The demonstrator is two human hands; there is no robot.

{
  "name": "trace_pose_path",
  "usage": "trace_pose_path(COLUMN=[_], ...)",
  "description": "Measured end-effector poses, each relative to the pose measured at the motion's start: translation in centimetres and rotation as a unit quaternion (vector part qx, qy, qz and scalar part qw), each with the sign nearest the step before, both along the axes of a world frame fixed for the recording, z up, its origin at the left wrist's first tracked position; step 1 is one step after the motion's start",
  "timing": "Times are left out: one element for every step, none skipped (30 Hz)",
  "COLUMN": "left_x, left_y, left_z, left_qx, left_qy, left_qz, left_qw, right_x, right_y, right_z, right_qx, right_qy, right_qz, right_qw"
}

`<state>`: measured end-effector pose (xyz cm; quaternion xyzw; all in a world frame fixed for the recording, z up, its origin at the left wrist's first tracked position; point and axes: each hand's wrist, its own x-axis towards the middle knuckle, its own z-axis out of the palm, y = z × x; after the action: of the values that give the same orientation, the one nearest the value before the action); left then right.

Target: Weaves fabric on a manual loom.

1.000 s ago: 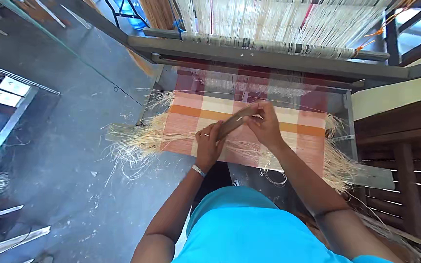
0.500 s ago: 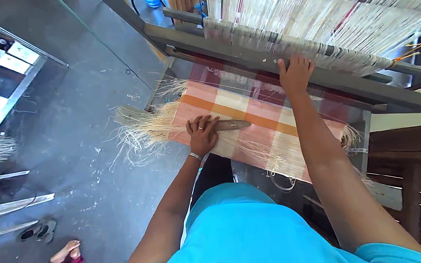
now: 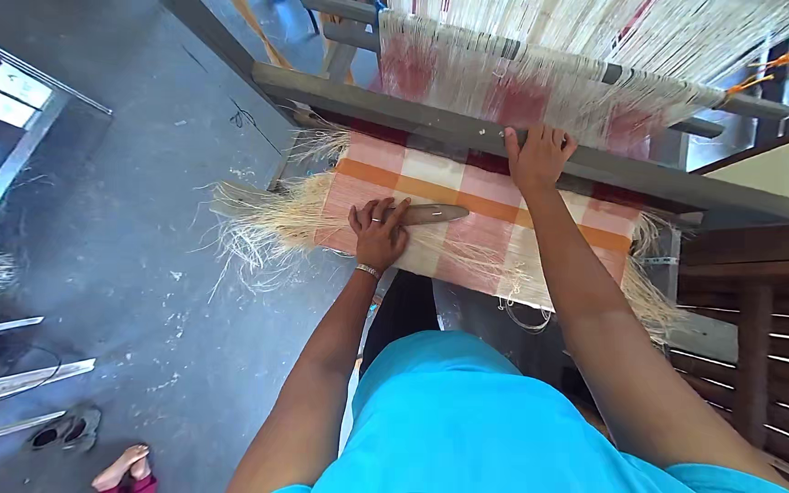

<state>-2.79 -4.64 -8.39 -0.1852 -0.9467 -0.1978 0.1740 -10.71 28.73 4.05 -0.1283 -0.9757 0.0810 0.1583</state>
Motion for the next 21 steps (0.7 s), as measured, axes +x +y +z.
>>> trace_pose_path(left_x=[-0.1, -0.2, -0.2, -0.3, -0.3, -0.4, -0.4, -0.3, -0.2, -0.2, -0.2, -0.3, -0.4, -0.4, -0.3, -0.3, -0.3, -0.3, -0.4, -0.4, -0.5], left_y=[-0.1, -0.1, -0.1, -0.1, -0.1, -0.2, -0.2, -0.2, 0.0, 0.1, 0.0, 0.0, -0.1, -0.1, 0.0, 0.1, 0.1, 0.2, 0.2, 0.1, 0.1], left_z=[0.0, -0.1, -0.3, -0.4, -0.5, -0.5, -0.4, -0.2, -0.1, 0.2, 0.3, 0.4, 0.4, 0.3, 0.3, 0.3, 0.4, 0.4, 0.5, 0.4, 0.3], left_qx=[-0.002, -0.005, -0.006, -0.005, -0.006, -0.007, -0.009, -0.013, -0.014, -0.014, -0.016, -0.02, -0.023, -0.025, -0.025, -0.024, -0.025, -0.027, -0.031, -0.033, -0.034], left_qy=[0.007, 0.01, 0.011, 0.011, 0.011, 0.01, 0.009, 0.004, -0.001, -0.007, -0.011, -0.017, -0.023, -0.03, -0.036, -0.038, -0.038, -0.038, -0.037, -0.036, -0.037], left_qz=[0.001, 0.002, 0.001, 0.0, -0.001, 0.0, 0.001, 0.003, 0.005, 0.008, 0.01, 0.011, 0.012, 0.011, 0.012, 0.013, 0.013, 0.012, 0.012, 0.011, 0.01], left_qw=[1.0, 1.0, 1.0, 1.0, 1.0, 1.0, 1.0, 1.0, 1.0, 1.0, 1.0, 1.0, 0.999, 0.999, 0.999, 0.999, 0.999, 0.999, 0.999, 0.999, 0.999], right_x=[-0.2, -0.1, 0.2, 0.7, 1.4, 2.2, 2.9, 3.4, 3.7, 3.6, 3.4, 3.3, 3.3, 3.3, 3.3, 3.3, 3.3, 3.3, 3.3, 3.3, 3.3], right_y=[0.1, 0.1, 0.1, 0.1, -0.1, -0.4, -0.7, -0.8, -0.8, -0.8, -0.9, -1.0, -1.0, -0.9, -0.8, -0.8, -0.7, -0.7, -0.6, -0.6, -0.6], right_z=[0.2, 0.4, 0.5, 0.7, 0.8, 0.9, 1.1, 1.2, 1.3, 1.3, 1.3, 1.3, 1.3, 1.3, 1.2, 1.1, 1.1, 1.1, 1.2, 1.4, 1.4], right_qx=[-0.003, -0.008, -0.015, -0.022, -0.028, -0.036, -0.043, -0.047, -0.051, -0.051, -0.05, -0.049, -0.048, -0.048, -0.046, -0.044, -0.044, -0.045, -0.047, -0.052, -0.055], right_qy=[-0.011, -0.022, -0.031, -0.038, -0.046, -0.057, -0.069, -0.076, -0.082, -0.083, -0.083, -0.084, -0.082, -0.082, -0.083, -0.081, -0.081, -0.085, -0.09, -0.094, -0.094], right_qz=[0.0, 0.0, 0.002, 0.007, 0.011, 0.013, 0.016, 0.02, 0.022, 0.021, 0.018, 0.018, 0.017, 0.017, 0.017, 0.017, 0.017, 0.017, 0.018, 0.021, 0.024], right_qw=[1.0, 1.0, 0.999, 0.999, 0.998, 0.998, 0.997, 0.996, 0.995, 0.995, 0.995, 0.995, 0.995, 0.995, 0.995, 0.996, 0.996, 0.995, 0.995, 0.994, 0.994])
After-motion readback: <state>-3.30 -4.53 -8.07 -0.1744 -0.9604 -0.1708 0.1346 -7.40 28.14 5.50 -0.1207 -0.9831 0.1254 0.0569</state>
